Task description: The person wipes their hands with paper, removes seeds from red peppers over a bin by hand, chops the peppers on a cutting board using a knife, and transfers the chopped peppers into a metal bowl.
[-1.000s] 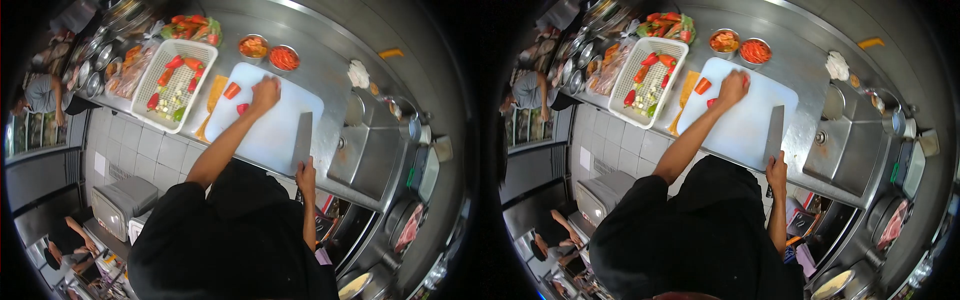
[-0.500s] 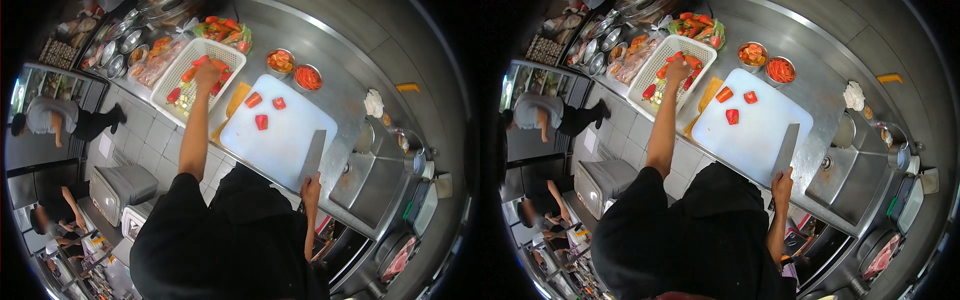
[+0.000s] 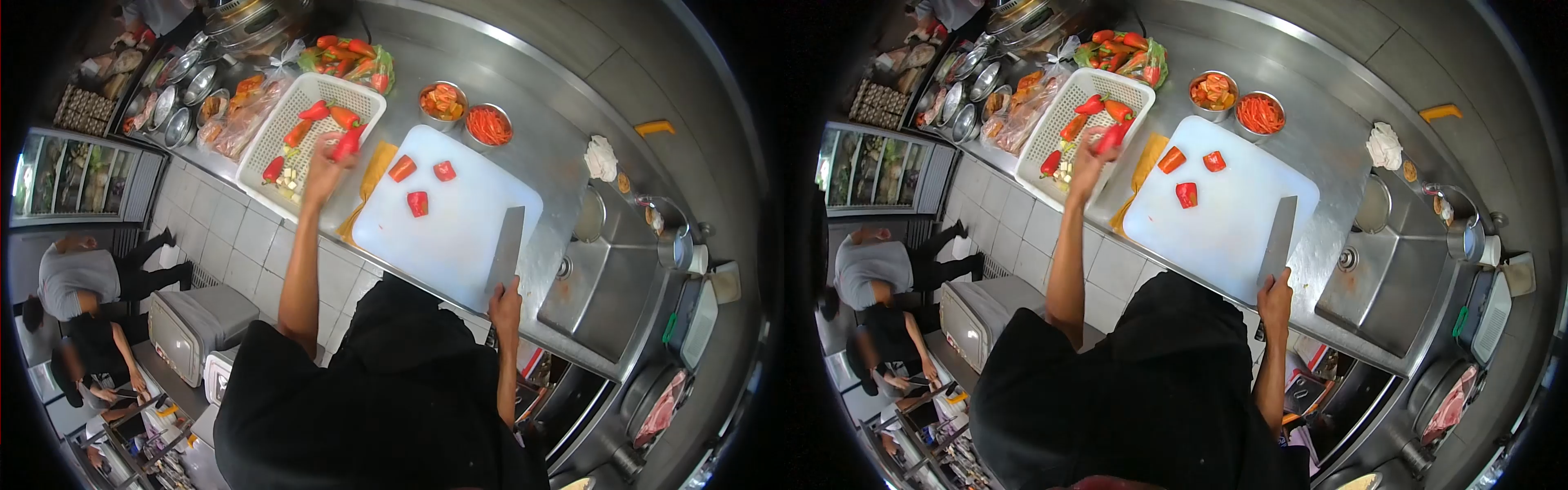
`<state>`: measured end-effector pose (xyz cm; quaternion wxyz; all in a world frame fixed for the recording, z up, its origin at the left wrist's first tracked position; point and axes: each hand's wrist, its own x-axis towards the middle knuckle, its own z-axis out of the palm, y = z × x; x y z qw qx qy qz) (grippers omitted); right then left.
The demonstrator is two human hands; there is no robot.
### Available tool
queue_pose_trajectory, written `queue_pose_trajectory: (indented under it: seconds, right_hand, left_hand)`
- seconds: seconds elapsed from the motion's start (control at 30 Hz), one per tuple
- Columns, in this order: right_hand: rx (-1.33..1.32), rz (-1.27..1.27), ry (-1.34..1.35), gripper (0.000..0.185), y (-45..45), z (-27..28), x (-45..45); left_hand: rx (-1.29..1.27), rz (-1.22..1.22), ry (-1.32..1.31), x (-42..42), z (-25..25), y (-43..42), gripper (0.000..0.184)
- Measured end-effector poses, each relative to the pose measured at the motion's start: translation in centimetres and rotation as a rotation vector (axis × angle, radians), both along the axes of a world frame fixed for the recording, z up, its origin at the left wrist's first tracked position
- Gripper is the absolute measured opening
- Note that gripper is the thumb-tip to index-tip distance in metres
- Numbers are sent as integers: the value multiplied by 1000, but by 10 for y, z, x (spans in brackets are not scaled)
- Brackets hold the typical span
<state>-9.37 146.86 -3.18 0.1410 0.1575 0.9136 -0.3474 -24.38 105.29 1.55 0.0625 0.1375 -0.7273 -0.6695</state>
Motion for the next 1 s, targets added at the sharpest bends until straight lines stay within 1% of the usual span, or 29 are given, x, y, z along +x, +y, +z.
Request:
queue_pose_trajectory:
  seconds: [0.03, 0.1, 0.13, 0.17, 0.2, 0.23, 0.3, 0.33, 0.37, 0.4, 0.43, 0.47, 0.5, 0.53, 0.57, 0.6, 0.67, 0.7, 0.8, 0.83, 0.87, 0.93, 1.0]
  right_hand:
    - [7, 11, 19, 24, -2, 0, -1]
    - [2, 12, 41, 24, -3, -1, -2]
    - [0, 18, 57, 25, -1, 0, 0]
    - [-25, 9, 44, 27, -2, 5, 0]
    - [-32, 43, 113, 28, 0, 2, 2]
    - [-32, 37, 126, 29, 1, -1, 3]
    - [-1, 17, 55, 30, -3, 3, 3]
    - [38, 47, 74, 30, -2, -3, 5]
    - [27, 41, 72, 28, -4, 5, 5]
    - [12, 39, 68, 27, -7, 15, 8]
    - [16, 10, 61, 27, -11, 18, 11]
    - [19, 16, 100, 22, -14, 20, 14]
    - [19, 27, 131, 18, -17, 20, 21]
    - [15, 12, 117, 18, -18, 18, 26]
    - [26, 43, 111, 18, -19, 15, 26]
    - [35, 74, 106, 18, -20, 13, 26]
    - [28, 57, 91, 17, -24, 9, 28]
    - [25, 52, 79, 17, -24, 8, 28]
    - [26, 46, 75, 18, -21, 8, 26]
    - [23, 45, 76, 18, -20, 9, 24]
    - [11, 56, 82, 18, -18, 10, 24]
    - [-1, 75, 86, 18, -16, 12, 24]
    - [-13, 107, 70, 19, -17, 13, 24]
  left_hand:
    - [6, -67, -4, 4, 8, 27, 56]
    - [313, -165, 20, 9, 10, 83, 55]
    - [545, -170, -147, 5, -24, 101, 48]
    - [615, -172, -207, 8, -35, 127, 47]
    - [683, -179, -274, 15, -46, 153, 45]
    - [695, -225, -301, 21, -60, 176, 45]
    - [592, -298, -109, 36, -96, 219, 35]
    - [606, -336, -129, 44, -112, 229, 35]
    - [290, -402, -59, 49, -127, 230, 29]
    - [-27, -460, 20, 54, -125, 230, 24]
    - [-140, -517, 136, 56, -122, 230, 18]
    - [-136, -542, 131, 53, -113, 232, 18]
    - [-200, -536, 190, 54, -107, 233, 16]
    - [-265, -524, 249, 57, -101, 233, 15]
    - [-358, -568, 206, 59, -93, 234, 28]
    - [-362, -580, 203, 65, -82, 234, 28]
    - [-580, -644, 138, 88, -63, 235, 52]
    - [-615, -693, 103, 99, -60, 234, 69]
    - [-661, -641, 35, 116, -77, 241, 70]
    - [-602, -647, -4, 114, -83, 243, 61]
    - [-604, -648, -4, 106, -85, 243, 61]
    - [-523, -670, 132, 85, -84, 239, 53]
    - [-572, -701, 166, 62, -79, 233, 51]
